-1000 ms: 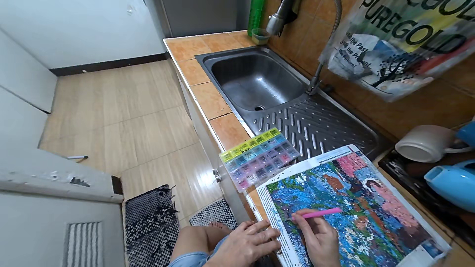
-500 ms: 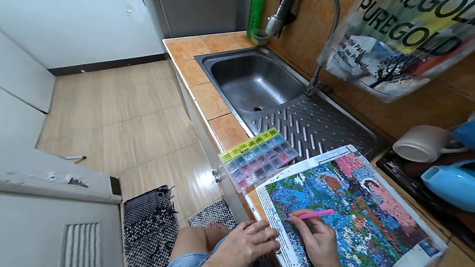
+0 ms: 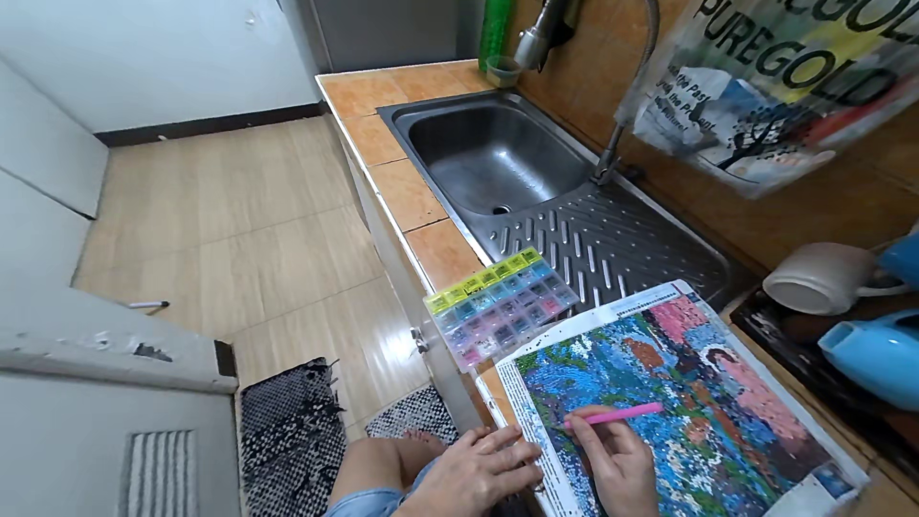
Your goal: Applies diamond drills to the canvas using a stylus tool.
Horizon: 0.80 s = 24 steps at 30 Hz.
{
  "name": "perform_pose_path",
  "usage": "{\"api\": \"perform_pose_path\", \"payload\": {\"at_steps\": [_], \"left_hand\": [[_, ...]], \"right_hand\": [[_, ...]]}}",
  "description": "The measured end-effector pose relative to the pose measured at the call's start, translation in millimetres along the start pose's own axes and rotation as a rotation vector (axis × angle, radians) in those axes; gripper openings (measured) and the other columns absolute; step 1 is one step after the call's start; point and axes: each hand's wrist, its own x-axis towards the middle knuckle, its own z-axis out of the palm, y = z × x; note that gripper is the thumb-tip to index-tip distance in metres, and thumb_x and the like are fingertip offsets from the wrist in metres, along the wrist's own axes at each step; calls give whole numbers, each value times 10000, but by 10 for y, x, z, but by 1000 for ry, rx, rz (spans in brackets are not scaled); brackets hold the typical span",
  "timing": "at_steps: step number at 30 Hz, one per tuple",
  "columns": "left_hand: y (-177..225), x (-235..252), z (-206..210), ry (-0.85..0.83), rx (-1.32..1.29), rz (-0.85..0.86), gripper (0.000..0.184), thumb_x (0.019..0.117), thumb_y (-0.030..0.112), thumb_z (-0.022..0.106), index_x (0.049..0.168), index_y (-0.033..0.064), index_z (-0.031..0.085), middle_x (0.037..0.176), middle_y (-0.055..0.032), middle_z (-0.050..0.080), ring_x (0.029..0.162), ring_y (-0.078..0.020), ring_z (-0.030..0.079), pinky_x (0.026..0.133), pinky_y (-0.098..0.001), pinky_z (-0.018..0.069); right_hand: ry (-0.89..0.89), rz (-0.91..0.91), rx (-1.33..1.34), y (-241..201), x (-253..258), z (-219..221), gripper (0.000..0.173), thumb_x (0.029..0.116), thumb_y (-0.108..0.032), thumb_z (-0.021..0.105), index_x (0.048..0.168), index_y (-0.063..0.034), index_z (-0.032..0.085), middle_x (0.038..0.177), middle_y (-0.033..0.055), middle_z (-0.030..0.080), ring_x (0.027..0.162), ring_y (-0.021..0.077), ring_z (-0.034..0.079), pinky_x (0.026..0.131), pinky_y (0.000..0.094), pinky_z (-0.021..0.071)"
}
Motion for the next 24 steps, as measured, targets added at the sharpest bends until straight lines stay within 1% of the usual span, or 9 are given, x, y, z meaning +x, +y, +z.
{"api": "perform_pose_path", "payload": {"at_steps": [3,9,12,15,17,20,24], "left_hand": [[3,1,-3,1,2,3,474,827,-114,626,1199,160,732,1362,-37,672,1335,-296,580,1026,-480,511],[3,3,5,6,5,4,469,829,-116,621,1192,157,736,1359,-38,675,1332,-297,582,1021,-478,514],[5,6,-5,-1,2,1,469,835,-117,618,1197,159,734,1361,-39,673,1337,-299,578,1026,-479,512],[4,-3,7,6,6,5,475,835,-118,613,1202,159,733,1362,-38,673,1341,-294,576,1033,-472,507],[1,-4,13,12,12,8,477,832,-117,614,1197,166,732,1364,-31,671,1339,-287,577,1030,-465,510],[-4,-11,20,15,14,8,487,826,-122,613,1202,166,730,1370,-32,668,1341,-285,575,1033,-461,508],[5,-8,17,12,4,-2,474,831,-117,620,1198,160,731,1366,-34,670,1339,-292,576,1029,-472,511]], "right_hand": [[-9,-17,-23,19,0,4,115,930,-44,611,955,53,668,858,-2,720,715,-51,641,647,119,538],[-14,-50,-53,45,0,8,134,920,-61,627,939,60,681,853,18,721,736,-46,651,695,122,549],[-3,-11,-28,18,4,12,117,922,-41,615,952,56,673,849,4,722,711,-50,641,648,118,533],[1,11,2,8,3,11,100,925,-31,606,959,43,664,851,-18,722,715,-48,646,652,126,542],[4,-3,-3,33,2,16,98,923,-40,611,949,37,667,837,-21,718,700,-54,637,636,120,533],[4,-16,-15,49,4,20,105,921,-51,618,943,36,673,841,-19,717,717,-52,645,662,121,543],[-6,-17,-20,40,7,17,104,925,-53,614,946,30,673,850,-12,722,728,-44,654,669,124,549]]}}
